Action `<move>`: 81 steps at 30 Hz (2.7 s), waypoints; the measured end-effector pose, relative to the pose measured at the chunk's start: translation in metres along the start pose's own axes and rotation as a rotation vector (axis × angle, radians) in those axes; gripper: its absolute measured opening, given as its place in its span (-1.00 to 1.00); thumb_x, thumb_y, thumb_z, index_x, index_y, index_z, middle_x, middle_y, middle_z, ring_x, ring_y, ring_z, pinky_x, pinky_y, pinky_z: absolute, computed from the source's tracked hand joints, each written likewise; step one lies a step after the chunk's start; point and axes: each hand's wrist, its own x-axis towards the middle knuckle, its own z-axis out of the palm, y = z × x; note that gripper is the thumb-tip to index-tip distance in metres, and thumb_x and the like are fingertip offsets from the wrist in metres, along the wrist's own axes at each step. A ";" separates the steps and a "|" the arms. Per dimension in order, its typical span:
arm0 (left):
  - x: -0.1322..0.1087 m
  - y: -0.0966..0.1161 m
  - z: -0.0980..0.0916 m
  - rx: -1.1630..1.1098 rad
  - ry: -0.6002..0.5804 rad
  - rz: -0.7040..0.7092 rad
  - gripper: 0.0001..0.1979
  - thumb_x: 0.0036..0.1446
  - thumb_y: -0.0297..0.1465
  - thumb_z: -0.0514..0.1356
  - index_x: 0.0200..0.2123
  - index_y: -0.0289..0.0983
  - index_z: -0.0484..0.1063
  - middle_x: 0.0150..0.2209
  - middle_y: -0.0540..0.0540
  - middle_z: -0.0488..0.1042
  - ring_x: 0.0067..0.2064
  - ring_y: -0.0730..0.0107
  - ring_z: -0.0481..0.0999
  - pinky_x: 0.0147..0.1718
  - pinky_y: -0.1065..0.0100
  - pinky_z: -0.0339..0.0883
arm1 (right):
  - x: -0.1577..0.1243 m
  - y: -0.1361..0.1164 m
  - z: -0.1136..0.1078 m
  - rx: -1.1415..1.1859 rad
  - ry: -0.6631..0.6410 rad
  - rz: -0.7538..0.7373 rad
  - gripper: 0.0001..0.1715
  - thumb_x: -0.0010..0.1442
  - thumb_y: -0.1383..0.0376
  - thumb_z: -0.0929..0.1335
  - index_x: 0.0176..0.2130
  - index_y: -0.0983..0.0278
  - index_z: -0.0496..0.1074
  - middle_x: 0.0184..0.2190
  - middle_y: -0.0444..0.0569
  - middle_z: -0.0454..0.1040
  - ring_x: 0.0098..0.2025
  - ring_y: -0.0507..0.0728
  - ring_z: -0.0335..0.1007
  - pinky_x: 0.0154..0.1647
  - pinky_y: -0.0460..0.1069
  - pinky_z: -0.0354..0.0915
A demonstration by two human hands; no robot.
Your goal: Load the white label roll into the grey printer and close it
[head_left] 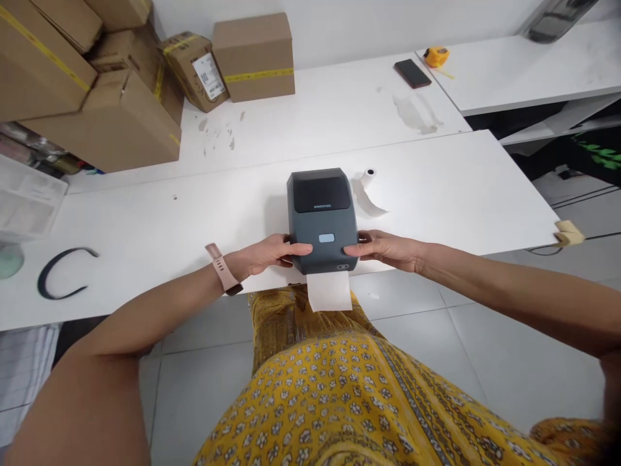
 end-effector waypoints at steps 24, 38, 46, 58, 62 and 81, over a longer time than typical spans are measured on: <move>-0.022 -0.076 0.049 -0.303 0.361 0.337 -0.37 0.06 -0.07 0.45 0.12 -0.25 0.48 0.12 -0.31 0.55 0.14 0.03 0.52 0.05 0.14 0.43 | 0.002 0.058 0.084 0.174 0.659 -0.311 -0.07 0.29 -0.17 0.34 0.47 0.07 0.09 0.53 0.04 0.12 0.53 0.29 0.10 0.50 0.33 0.18; -0.019 -0.098 0.104 -0.464 0.205 0.163 -0.51 -0.12 0.00 0.52 -0.43 -0.34 0.60 -0.44 -0.09 0.56 -0.41 0.41 0.43 -0.34 0.32 0.28 | -0.002 0.047 0.077 -0.572 0.715 -0.785 -0.40 0.52 -0.02 0.02 0.33 -0.19 0.35 0.37 -0.23 0.38 0.57 0.28 -0.05 0.54 0.44 -0.03; -0.021 -0.098 0.111 -0.494 0.213 0.199 -0.55 -0.11 -0.05 0.53 -0.44 -0.33 0.61 -0.45 -0.09 0.56 -0.43 0.42 0.42 -0.35 0.32 0.27 | 0.003 0.051 0.083 -0.485 0.767 -0.785 -0.46 0.52 0.00 0.07 0.27 -0.24 0.41 0.32 -0.26 0.44 0.56 0.29 -0.02 0.54 0.42 -0.02; -0.040 -0.084 0.065 0.288 0.677 0.543 -0.52 0.33 -0.04 0.18 -0.53 -0.23 0.44 -0.55 0.00 0.39 -0.44 0.39 0.35 -0.38 0.30 0.27 | -0.001 0.041 0.078 -0.925 0.833 -0.738 -0.48 0.50 -0.08 0.11 0.18 -0.12 0.48 0.29 -0.14 0.44 0.47 0.31 0.13 0.50 0.33 -0.10; -0.032 -0.073 0.067 0.727 1.016 0.882 -0.55 0.41 -0.04 0.06 0.04 -0.19 0.59 0.25 -0.27 0.44 0.35 -0.05 0.32 0.29 -0.11 0.21 | 0.001 0.035 0.079 -1.017 0.894 -0.761 -0.50 0.52 -0.02 0.10 0.06 -0.03 0.53 0.26 -0.13 0.47 0.44 0.26 0.18 0.52 0.32 -0.14; -0.005 -0.077 0.078 0.797 0.813 0.909 -0.40 0.32 -0.07 0.24 0.37 0.00 0.31 0.58 -0.12 -0.06 0.56 -0.19 -0.04 0.47 -0.31 -0.18 | 0.006 0.044 0.072 -0.674 0.730 -0.758 -0.63 0.47 -0.01 0.23 0.09 0.00 0.48 0.41 -0.12 0.31 0.54 0.31 0.03 0.53 0.39 0.01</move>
